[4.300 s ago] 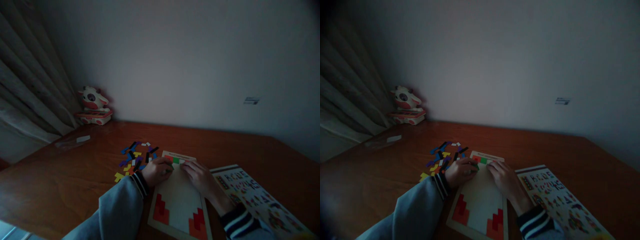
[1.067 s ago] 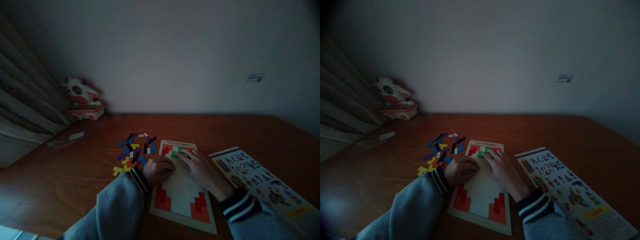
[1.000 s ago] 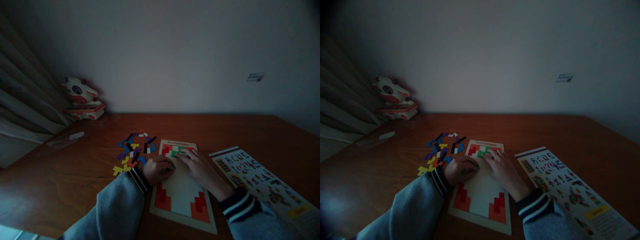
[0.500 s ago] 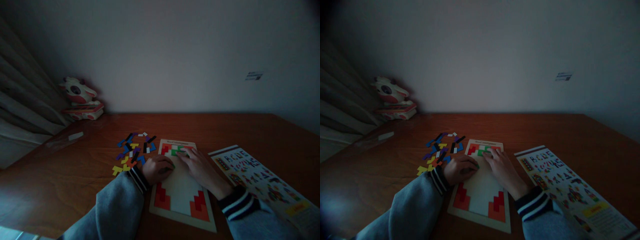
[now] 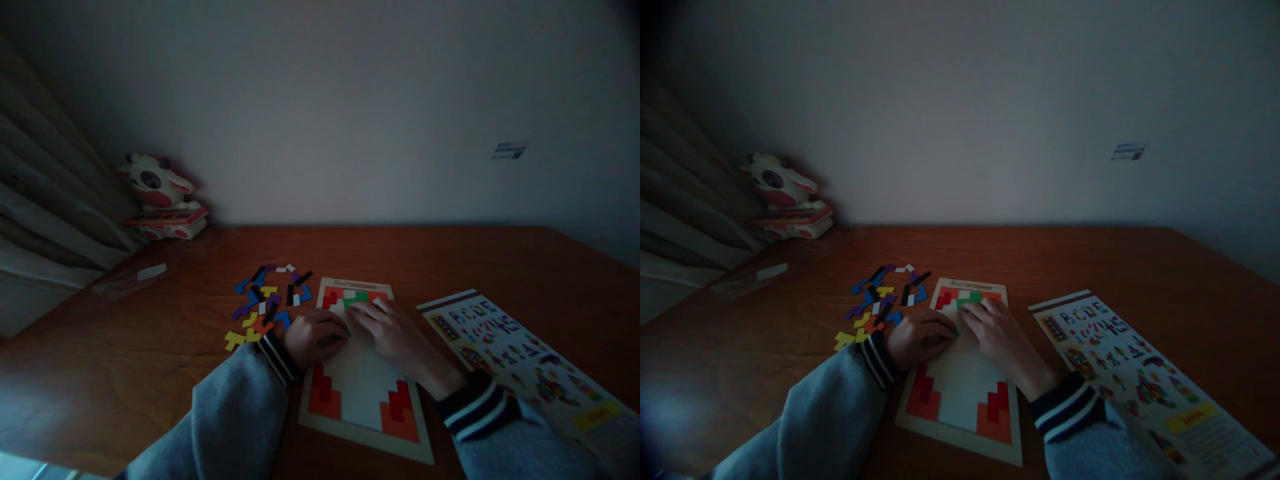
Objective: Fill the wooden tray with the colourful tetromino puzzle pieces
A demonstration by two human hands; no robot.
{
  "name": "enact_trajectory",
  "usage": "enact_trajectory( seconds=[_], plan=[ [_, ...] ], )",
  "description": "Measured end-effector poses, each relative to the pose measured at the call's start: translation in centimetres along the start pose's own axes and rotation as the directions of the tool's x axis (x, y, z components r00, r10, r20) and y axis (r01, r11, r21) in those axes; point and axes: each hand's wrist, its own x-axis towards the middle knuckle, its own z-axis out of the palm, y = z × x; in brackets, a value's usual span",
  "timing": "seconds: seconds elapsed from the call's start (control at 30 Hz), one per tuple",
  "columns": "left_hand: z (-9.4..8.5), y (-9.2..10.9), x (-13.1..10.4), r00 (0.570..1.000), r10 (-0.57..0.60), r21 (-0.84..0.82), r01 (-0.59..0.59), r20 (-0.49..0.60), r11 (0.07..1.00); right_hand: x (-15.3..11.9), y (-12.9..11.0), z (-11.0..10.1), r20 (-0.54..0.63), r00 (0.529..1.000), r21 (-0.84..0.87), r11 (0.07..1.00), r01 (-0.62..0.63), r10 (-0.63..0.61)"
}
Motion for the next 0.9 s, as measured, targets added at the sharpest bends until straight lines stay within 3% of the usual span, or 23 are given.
enact_trajectory(
  seconds=[0.37,0.6,0.9],
  plan=[
    [0.28,-0.17,-0.06,0.999,0.028,0.01,-0.028,-0.017,1.0,0.28,-0.53,0.12,0.039,0.999,-0.008,1.0,0.001,-0.001],
    [0.28,-0.13,-0.15,1.0,0.016,0.011,-0.016,-0.016,1.0,0.12,-0.26,0.86,-0.01,1.0,0.02,1.0,-0.023,0.023],
    [0.28,0.01,-0.05,0.999,0.021,0.003,-0.021,-0.036,1.0,0.35,-0.71,0.54,0.051,0.998,-0.027,0.999,-0.043,0.044]
  ],
)
